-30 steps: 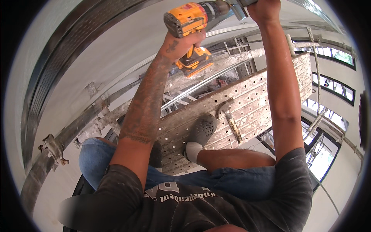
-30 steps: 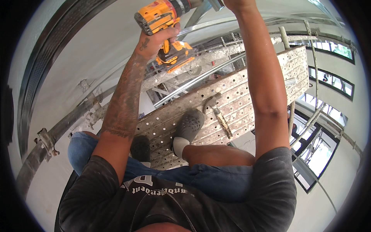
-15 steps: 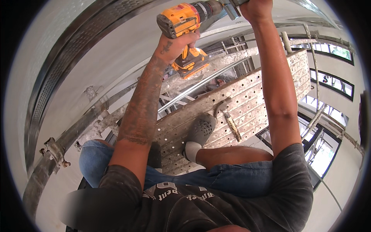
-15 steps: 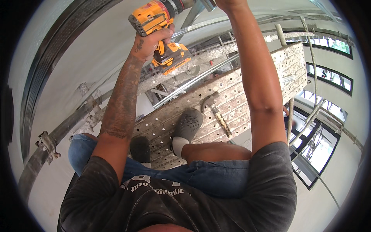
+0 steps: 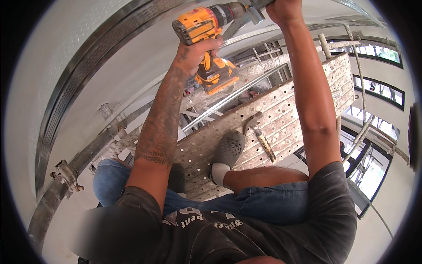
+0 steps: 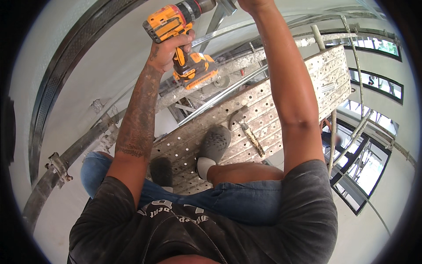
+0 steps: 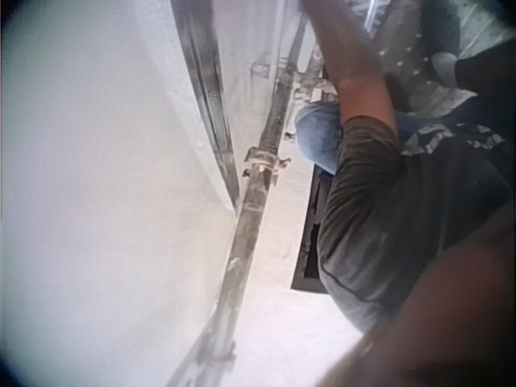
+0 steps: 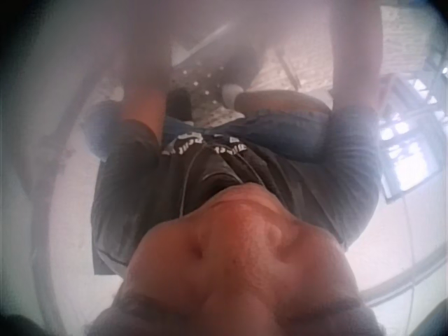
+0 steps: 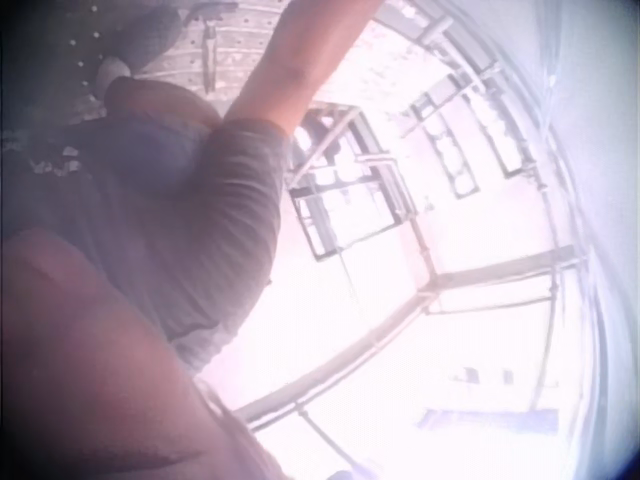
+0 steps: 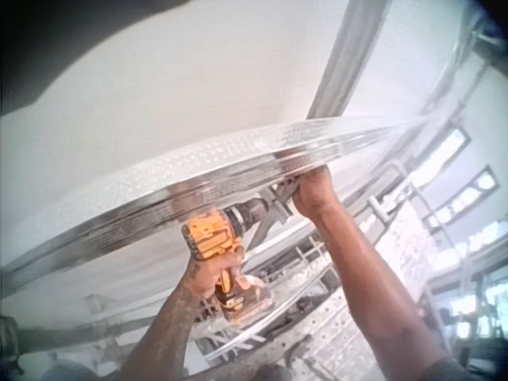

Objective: The person uses a cordless drill to fasten metal brackets to a curved wall while standing on scaffolding. They repeatedly position brackets, align them, and drive screws into the wall, moving along the scaffolding to reach different sections.

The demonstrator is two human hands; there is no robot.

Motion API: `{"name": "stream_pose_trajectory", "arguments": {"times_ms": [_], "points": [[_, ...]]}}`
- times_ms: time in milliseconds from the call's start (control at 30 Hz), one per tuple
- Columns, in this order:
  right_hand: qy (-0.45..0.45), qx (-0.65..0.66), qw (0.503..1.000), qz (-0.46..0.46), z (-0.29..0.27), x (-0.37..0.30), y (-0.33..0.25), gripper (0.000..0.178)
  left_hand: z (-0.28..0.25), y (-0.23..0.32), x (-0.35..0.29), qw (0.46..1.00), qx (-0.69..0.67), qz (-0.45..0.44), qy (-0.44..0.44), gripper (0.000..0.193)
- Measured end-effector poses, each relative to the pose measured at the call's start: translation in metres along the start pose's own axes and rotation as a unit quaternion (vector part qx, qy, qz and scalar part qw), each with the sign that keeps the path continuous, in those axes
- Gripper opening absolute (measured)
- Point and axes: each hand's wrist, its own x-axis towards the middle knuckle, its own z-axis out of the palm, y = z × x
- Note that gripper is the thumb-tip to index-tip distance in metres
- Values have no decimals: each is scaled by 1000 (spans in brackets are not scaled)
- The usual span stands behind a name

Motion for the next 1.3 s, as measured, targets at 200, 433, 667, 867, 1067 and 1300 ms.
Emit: {"name": "stream_pose_trajectory", "arguments": {"times_ms": [200, 433, 667, 867, 1067, 1300], "points": [[-17, -9, 1000, -9, 15, -3, -4, 28, -4, 1, -2, 999, -28, -21, 15, 39], [-11, 17, 1000, -7, 22, -5, -6, 31, 3, -5, -3, 999, -36, -13, 25, 39], [-2, 25, 1000, 3, 13, -4, -1, 34, 1, -2, -1, 999, -34, -18, 12, 39], [-25, 10, 1000, 11, 17, -7, -1, 33, 7, -7, -4, 998, -47, -15, 26, 38], [-51, 74, 995, 44, 23, -8, -2, 36, 2, -5, -3, 998, -55, -27, 19, 36], [-44, 20, 998, 28, 18, -10, -1, 38, 26, -22, -8, 996, -56, 15, 61, 36]]}}
